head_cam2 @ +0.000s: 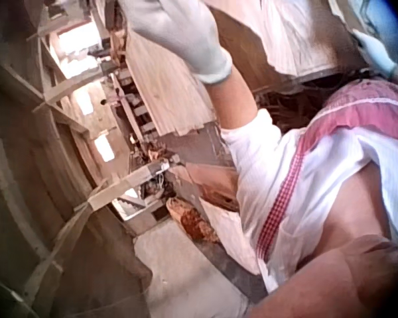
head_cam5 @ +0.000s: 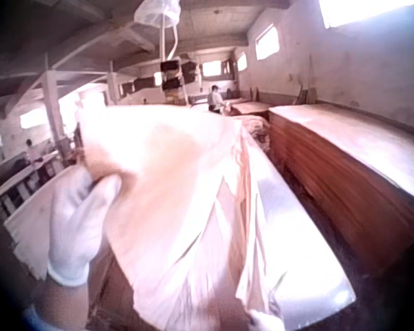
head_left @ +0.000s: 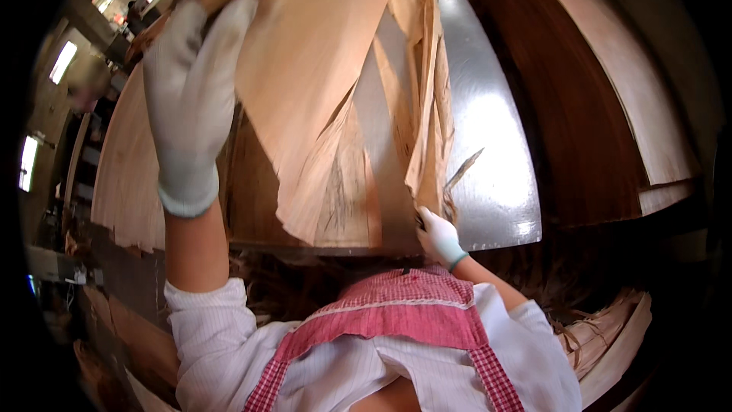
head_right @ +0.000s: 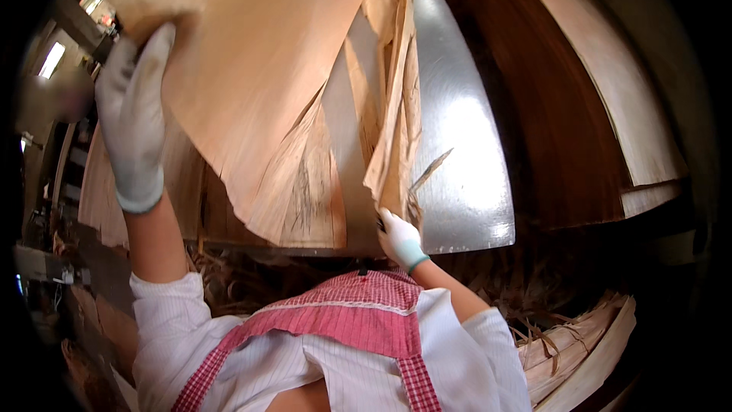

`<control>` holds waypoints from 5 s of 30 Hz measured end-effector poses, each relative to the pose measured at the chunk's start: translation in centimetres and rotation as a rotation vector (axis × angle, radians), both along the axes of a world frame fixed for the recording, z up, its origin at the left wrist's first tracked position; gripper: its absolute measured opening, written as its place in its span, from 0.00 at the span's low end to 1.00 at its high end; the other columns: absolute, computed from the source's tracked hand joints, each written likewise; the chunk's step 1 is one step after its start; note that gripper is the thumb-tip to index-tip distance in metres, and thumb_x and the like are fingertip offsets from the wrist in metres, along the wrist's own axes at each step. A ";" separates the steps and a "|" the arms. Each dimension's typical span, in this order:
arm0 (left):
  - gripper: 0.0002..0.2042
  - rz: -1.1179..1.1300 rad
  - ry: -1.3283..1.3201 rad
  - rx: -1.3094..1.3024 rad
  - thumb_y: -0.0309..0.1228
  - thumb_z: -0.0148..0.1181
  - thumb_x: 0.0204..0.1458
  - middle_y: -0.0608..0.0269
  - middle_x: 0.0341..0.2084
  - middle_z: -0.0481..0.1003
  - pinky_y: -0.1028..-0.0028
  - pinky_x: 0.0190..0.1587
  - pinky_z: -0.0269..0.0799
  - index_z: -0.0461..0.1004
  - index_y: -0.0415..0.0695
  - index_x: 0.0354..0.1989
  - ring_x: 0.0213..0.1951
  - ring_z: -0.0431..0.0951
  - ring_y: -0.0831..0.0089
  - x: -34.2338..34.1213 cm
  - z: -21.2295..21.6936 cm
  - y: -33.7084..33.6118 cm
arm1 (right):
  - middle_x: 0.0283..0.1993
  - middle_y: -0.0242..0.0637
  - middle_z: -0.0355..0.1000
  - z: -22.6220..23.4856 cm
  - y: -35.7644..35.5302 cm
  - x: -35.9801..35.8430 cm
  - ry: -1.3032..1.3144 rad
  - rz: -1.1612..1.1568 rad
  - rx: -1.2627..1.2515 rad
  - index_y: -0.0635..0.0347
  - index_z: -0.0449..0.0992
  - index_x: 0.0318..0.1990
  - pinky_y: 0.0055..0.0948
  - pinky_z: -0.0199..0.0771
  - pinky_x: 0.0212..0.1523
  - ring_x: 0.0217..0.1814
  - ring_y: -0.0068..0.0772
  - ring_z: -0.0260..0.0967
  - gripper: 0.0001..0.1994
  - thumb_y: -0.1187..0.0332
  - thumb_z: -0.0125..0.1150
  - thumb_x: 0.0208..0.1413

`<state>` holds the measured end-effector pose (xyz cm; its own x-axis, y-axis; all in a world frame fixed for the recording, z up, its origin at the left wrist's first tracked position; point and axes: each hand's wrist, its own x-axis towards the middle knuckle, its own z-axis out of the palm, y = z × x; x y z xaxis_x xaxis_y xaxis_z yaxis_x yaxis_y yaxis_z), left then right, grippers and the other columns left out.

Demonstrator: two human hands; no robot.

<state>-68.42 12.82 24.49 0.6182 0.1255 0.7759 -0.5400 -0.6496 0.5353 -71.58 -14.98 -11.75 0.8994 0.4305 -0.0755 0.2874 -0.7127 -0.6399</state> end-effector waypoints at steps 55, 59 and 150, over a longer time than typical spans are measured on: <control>0.07 -0.508 0.017 -0.038 0.22 0.50 0.57 0.66 0.31 0.76 0.81 0.40 0.70 0.74 0.33 0.37 0.35 0.73 0.83 4.5 2.2 4.0 | 0.40 0.50 0.72 1.7 10.4 -3.9 -0.028 -0.101 -0.262 0.45 0.48 0.68 0.46 0.75 0.35 0.33 0.53 0.75 0.36 0.69 0.55 0.52; 0.07 -0.539 -0.032 -0.021 0.23 0.50 0.58 0.67 0.32 0.76 0.82 0.40 0.70 0.74 0.33 0.37 0.35 0.73 0.83 3.7 1.7 5.0 | 0.45 0.49 0.69 -0.1 11.0 -4.0 -0.003 0.044 -0.393 0.54 0.64 0.54 0.45 0.76 0.37 0.38 0.53 0.75 0.22 0.60 0.59 0.53; 0.15 -0.706 0.856 0.191 0.35 0.51 0.57 0.45 0.42 0.75 0.63 0.49 0.70 0.72 0.38 0.47 0.46 0.75 0.52 -2.8 -28.3 -24.9 | 0.40 0.49 0.76 28.3 -45.3 -12.2 -0.702 -1.093 -0.163 0.65 0.74 0.48 0.31 0.71 0.45 0.41 0.40 0.75 0.18 0.75 0.55 0.47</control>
<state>-71.20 -12.05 -3.78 0.8418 -0.5389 0.0308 -0.3214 -0.4546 0.8307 -83.76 -60.32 16.54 0.6447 -0.5118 0.5677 -0.2501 -0.8431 -0.4761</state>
